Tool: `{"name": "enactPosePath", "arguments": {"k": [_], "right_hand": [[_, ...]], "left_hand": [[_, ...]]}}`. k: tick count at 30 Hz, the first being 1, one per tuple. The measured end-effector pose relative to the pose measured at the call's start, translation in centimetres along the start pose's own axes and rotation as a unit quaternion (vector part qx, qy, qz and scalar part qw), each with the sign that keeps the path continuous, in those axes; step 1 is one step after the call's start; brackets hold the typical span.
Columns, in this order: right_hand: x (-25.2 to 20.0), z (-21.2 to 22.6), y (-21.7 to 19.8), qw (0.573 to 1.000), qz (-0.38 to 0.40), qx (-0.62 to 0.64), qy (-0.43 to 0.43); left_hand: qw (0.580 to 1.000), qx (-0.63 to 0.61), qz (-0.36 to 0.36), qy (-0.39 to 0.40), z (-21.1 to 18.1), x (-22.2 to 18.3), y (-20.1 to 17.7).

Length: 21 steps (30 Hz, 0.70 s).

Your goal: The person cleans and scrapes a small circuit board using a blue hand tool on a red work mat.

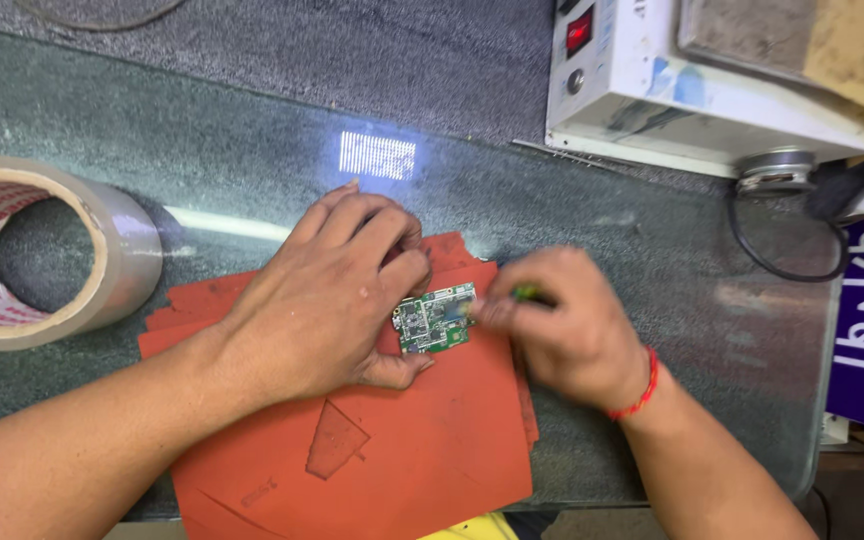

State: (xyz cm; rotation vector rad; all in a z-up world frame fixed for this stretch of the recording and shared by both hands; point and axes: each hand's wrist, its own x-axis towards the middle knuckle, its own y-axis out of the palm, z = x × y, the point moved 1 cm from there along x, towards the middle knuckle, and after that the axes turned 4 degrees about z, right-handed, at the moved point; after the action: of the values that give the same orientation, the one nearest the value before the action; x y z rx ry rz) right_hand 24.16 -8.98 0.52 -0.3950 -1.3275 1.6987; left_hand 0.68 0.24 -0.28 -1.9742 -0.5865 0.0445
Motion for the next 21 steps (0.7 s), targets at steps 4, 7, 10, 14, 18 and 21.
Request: {"name": "enactPosePath", "arguments": {"k": [4,7,10,14,18,21], "right_hand": [[-0.1,0.3,0.3,0.999,-0.021,-0.011,0.024],[-0.2,1.3,1.1,1.0,-0.001,0.011,-0.015],[0.4,0.1,0.5,0.996,-0.029,0.0,0.089],[1.4,1.8,2.0,0.999,0.016,0.03,0.009],[1.6,0.7,0.5,0.997,-0.035,0.006,0.068],[1.5,2.3,1.6,1.0,0.002,0.008,-0.01]], "left_hand": [[1.0,0.006,-0.016,0.005,-0.1,0.0,-0.1],[1.0,-0.004,-0.005,-0.002,-0.1,0.0,-0.1],[1.0,-0.005,-0.005,-0.007,0.0,-0.1,0.1],[1.0,0.011,-0.012,0.001,0.1,-0.1,0.1],[1.0,-0.008,-0.023,0.002,-0.1,-0.2,0.2],[1.0,0.001,-0.001,-0.009,0.0,-0.4,0.3]]}}
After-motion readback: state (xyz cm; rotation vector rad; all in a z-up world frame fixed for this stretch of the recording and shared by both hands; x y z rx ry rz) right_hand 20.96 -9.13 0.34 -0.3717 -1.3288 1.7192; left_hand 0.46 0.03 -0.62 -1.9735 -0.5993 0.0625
